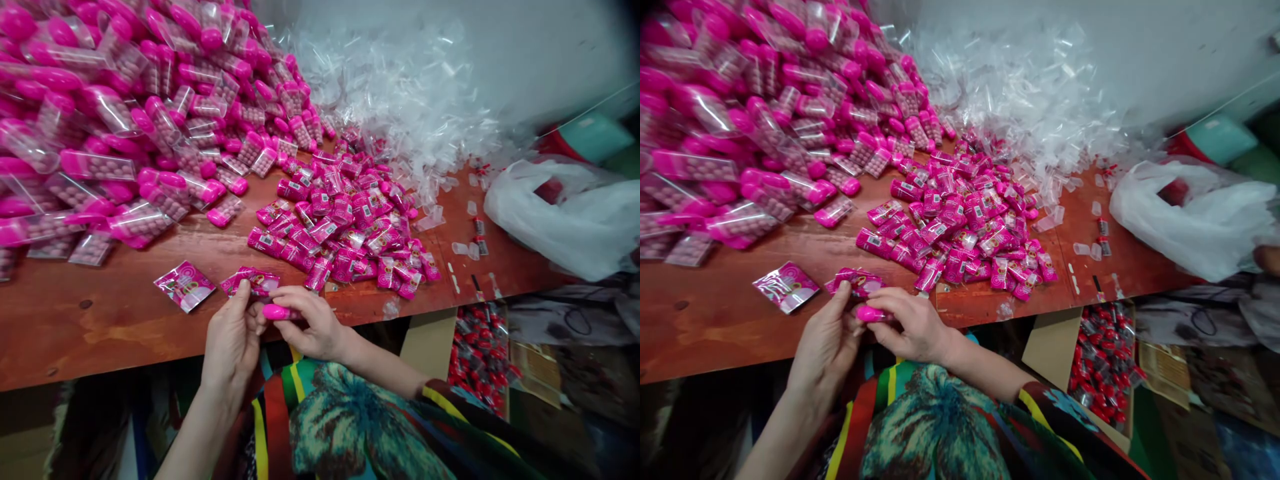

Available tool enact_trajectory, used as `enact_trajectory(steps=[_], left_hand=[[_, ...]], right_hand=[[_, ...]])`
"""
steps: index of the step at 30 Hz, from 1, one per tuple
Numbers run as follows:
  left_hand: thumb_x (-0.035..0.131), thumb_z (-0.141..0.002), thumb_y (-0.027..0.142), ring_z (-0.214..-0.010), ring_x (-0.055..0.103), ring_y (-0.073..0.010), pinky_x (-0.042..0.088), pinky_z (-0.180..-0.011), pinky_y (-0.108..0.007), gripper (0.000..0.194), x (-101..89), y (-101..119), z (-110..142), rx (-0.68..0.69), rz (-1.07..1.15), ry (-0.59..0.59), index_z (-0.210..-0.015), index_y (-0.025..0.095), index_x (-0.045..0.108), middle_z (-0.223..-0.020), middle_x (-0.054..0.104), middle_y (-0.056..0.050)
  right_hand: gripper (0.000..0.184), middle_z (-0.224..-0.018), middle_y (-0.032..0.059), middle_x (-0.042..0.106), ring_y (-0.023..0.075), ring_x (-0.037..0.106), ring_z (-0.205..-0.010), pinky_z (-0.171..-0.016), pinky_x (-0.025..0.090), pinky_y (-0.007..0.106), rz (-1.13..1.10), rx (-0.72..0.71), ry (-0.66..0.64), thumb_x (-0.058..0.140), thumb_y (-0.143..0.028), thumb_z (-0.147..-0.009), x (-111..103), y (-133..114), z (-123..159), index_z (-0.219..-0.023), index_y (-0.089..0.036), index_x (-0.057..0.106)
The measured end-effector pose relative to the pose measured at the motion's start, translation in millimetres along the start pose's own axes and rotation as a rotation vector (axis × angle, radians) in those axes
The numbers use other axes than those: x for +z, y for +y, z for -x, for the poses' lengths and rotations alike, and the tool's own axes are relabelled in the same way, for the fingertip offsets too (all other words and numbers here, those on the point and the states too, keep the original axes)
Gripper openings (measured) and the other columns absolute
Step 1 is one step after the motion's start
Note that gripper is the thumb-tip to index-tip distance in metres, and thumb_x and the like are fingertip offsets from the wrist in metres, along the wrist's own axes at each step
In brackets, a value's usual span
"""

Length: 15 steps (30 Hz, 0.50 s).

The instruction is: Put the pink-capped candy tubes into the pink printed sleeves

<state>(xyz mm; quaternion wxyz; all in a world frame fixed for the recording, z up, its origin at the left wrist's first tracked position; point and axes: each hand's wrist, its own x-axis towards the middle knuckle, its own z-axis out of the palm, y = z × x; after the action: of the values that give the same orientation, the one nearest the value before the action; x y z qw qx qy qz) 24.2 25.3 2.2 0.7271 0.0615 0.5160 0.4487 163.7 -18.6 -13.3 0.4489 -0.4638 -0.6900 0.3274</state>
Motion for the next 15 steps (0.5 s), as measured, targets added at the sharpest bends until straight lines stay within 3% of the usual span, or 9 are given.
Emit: enact_trajectory(steps=[3, 10, 15], left_hand=[[0.086, -0.064, 0.036, -0.040, 0.045, -0.0061, 0.032, -0.037, -0.016, 0.034, -3.1, 0.6, -0.7, 0.015, -0.015, -0.012, -0.064, 0.014, 0.060, -0.047, 0.057, 0.004], [0.085, -0.065, 0.037, -0.039, 0.045, -0.0061, 0.035, -0.036, -0.017, 0.031, -2.7, 0.9, 1.2, -0.002, -0.045, -0.066, -0.066, 0.012, 0.065, -0.050, 0.059, 0.003], [0.085, -0.064, 0.037, -0.038, 0.043, -0.0056, 0.032, -0.034, -0.016, 0.031, -4.4, -0.5, 0.9, -0.019, -0.074, -0.075, -0.070, 0.012, 0.067, -0.049, 0.059, 0.003]], right_hand=[[0.034, -0.125, 0.0126, 0.062, 0.0225, 0.061, -0.117, -0.097, 0.054, 0.040, 0.045, -0.015, 0.036, 0.061, -0.019, -0.088, -1.7, 2.1, -1.3, -0.121, -0.024, 0.054], [0.033, -0.127, 0.0117, 0.062, 0.0215, 0.060, -0.121, -0.100, 0.053, 0.039, 0.039, -0.019, -0.049, 0.061, -0.021, -0.089, 0.6, 3.3, -2.8, -0.122, -0.024, 0.055], [0.029, -0.150, 0.0159, 0.043, 0.0234, 0.052, -0.132, -0.097, 0.053, 0.035, 0.104, -0.049, -0.083, 0.059, -0.022, -0.090, -1.2, 7.7, -2.2, -0.119, -0.020, 0.057]])
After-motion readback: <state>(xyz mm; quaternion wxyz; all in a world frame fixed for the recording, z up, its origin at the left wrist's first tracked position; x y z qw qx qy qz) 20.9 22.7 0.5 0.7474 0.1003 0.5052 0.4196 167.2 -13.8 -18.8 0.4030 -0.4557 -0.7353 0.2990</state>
